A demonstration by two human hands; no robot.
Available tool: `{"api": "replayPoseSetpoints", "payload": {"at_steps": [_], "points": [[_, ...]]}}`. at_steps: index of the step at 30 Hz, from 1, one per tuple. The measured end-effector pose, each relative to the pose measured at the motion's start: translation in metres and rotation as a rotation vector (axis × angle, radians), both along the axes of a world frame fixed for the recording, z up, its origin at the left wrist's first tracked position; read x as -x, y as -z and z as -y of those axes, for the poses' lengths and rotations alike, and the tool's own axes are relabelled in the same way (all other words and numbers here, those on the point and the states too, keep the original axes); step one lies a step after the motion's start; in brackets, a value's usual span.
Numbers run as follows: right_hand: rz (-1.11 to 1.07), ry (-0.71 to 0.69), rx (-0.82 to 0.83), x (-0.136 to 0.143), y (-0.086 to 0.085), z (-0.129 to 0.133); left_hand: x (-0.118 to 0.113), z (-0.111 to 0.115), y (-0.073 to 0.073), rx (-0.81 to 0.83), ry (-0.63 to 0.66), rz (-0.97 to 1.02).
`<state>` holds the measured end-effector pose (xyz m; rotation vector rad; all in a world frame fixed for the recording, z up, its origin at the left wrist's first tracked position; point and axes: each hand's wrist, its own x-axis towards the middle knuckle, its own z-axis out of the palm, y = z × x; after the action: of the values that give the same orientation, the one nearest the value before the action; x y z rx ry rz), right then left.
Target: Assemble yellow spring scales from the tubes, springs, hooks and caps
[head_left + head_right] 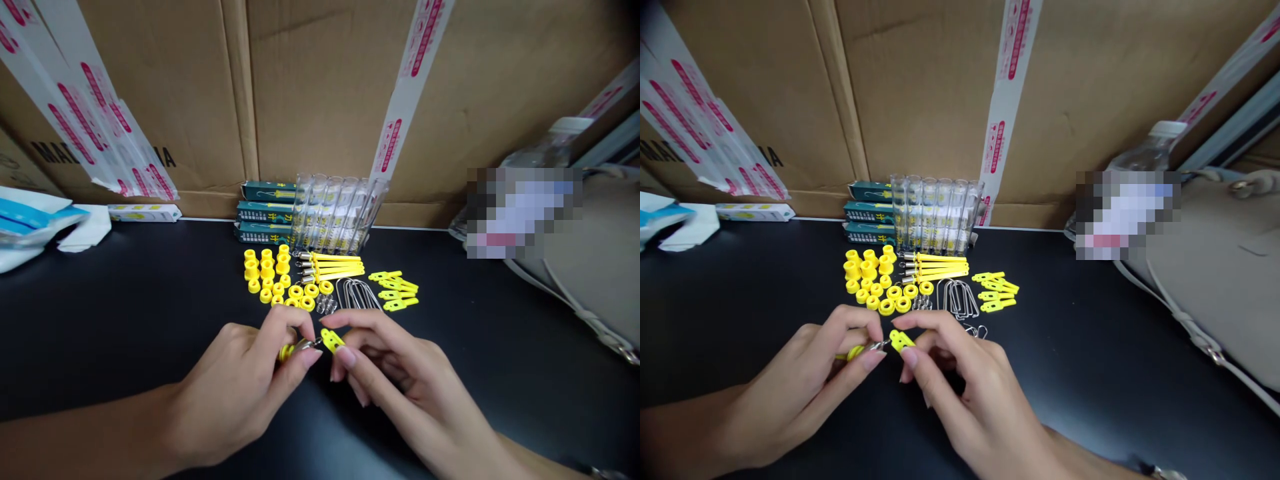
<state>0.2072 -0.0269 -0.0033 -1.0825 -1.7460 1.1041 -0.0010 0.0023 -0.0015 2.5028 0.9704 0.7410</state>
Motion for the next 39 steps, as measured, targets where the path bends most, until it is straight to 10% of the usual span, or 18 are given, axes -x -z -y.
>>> {"api": "replayPoseSetpoints", "payload": {"at_steps": [39], "points": [[0.105,0.061,-0.108,0.0032,0.0003,0.002,0.0017,-0.0018,0.0026,0.176,-0.095,0.145]]}}
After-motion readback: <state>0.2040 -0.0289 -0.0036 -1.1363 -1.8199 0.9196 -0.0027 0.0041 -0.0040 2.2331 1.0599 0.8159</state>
